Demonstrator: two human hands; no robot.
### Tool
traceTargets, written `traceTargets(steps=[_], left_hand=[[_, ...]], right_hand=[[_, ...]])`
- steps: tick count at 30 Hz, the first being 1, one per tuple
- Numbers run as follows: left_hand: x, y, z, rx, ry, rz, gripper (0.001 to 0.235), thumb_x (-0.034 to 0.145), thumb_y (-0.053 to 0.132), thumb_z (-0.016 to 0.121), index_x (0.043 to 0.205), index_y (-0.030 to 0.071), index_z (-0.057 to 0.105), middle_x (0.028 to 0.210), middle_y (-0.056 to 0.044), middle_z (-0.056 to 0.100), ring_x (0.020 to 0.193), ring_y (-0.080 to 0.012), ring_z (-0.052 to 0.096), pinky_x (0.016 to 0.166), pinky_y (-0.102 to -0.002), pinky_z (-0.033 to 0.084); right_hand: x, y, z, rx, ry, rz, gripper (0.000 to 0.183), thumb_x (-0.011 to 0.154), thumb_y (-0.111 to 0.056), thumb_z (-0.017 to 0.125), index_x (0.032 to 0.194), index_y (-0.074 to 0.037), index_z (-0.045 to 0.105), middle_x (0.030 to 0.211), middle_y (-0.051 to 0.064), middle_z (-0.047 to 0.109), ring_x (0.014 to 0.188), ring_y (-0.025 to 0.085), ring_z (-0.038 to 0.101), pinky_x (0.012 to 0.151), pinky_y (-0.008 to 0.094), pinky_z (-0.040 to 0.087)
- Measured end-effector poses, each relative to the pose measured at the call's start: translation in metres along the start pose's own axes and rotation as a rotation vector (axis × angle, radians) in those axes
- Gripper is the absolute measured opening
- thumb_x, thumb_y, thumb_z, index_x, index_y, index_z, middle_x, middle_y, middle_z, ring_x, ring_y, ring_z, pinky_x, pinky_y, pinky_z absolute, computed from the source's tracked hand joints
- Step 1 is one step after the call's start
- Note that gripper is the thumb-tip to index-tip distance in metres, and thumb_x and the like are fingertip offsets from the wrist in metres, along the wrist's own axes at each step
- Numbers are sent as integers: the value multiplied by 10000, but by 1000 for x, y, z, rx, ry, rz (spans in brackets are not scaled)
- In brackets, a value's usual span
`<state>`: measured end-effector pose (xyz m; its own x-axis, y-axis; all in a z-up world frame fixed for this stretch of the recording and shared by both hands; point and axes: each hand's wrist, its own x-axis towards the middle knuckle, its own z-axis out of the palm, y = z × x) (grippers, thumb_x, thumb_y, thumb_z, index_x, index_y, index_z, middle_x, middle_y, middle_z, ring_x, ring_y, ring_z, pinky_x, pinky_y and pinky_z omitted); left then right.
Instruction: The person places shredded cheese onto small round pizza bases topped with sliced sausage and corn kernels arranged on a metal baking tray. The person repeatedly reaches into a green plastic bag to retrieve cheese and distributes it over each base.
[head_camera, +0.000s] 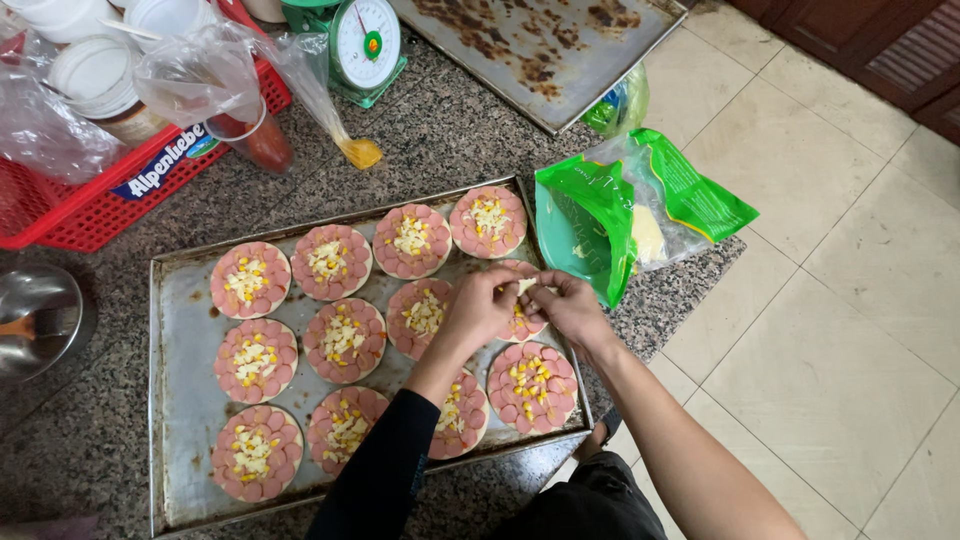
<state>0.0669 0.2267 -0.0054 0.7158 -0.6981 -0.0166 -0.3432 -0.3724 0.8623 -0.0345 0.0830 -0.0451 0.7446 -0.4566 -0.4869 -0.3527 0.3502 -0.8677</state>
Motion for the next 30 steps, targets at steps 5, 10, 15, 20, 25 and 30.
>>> traceTargets(steps=[5, 10, 15, 20, 25, 30], left_hand=[[0, -3, 3, -59, -25, -70, 166, 881, 117, 690, 1006, 19, 740, 892, -152, 784, 808, -263, 781, 729, -365, 584], [0, -11, 0, -47, 11, 17, 122, 845, 75, 697, 909, -20, 737, 831, -192, 747, 771, -305, 752, 725, -397, 572], [3, -8, -1, 81, 94, 56, 112, 854, 77, 689, 855, -20, 744, 816, -222, 720, 769, -374, 713, 734, -450, 550], [5, -8, 0, 106, 105, 191, 104, 884, 55, 664, 876, -10, 745, 862, -219, 725, 840, -395, 700, 781, -462, 545], [3, -5, 5, 223, 136, 297, 153, 813, 40, 659, 934, 9, 747, 946, -215, 725, 882, -394, 696, 787, -472, 543], [5, 1, 2, 87, 102, 159, 154, 929, 89, 641, 1020, 50, 759, 955, -179, 755, 887, -354, 731, 790, -446, 569]], right_hand=[[-6, -9, 12, -18, -31, -52, 210, 952, -86, 666, 1133, 19, 676, 877, 64, 733, 700, 106, 657, 601, 248, 543], [-23, -28, 14, -638, 74, -103, 199, 935, -205, 694, 1064, -66, 755, 733, 87, 733, 621, 148, 642, 588, 330, 511], [-25, -23, 12, -686, 108, -177, 261, 952, -291, 639, 1018, -69, 760, 743, 97, 765, 658, 170, 713, 666, 351, 567], [-21, -7, -4, -673, 171, -164, 281, 953, -300, 654, 994, -51, 779, 778, 107, 779, 683, 159, 720, 691, 340, 569], [-14, 1, -7, -628, 171, -93, 275, 926, -288, 682, 997, -41, 778, 769, 89, 773, 684, 143, 709, 681, 329, 566], [-13, -5, 1, -517, 137, -112, 241, 949, -255, 656, 1007, -45, 758, 781, 44, 765, 693, 115, 694, 670, 293, 562]])
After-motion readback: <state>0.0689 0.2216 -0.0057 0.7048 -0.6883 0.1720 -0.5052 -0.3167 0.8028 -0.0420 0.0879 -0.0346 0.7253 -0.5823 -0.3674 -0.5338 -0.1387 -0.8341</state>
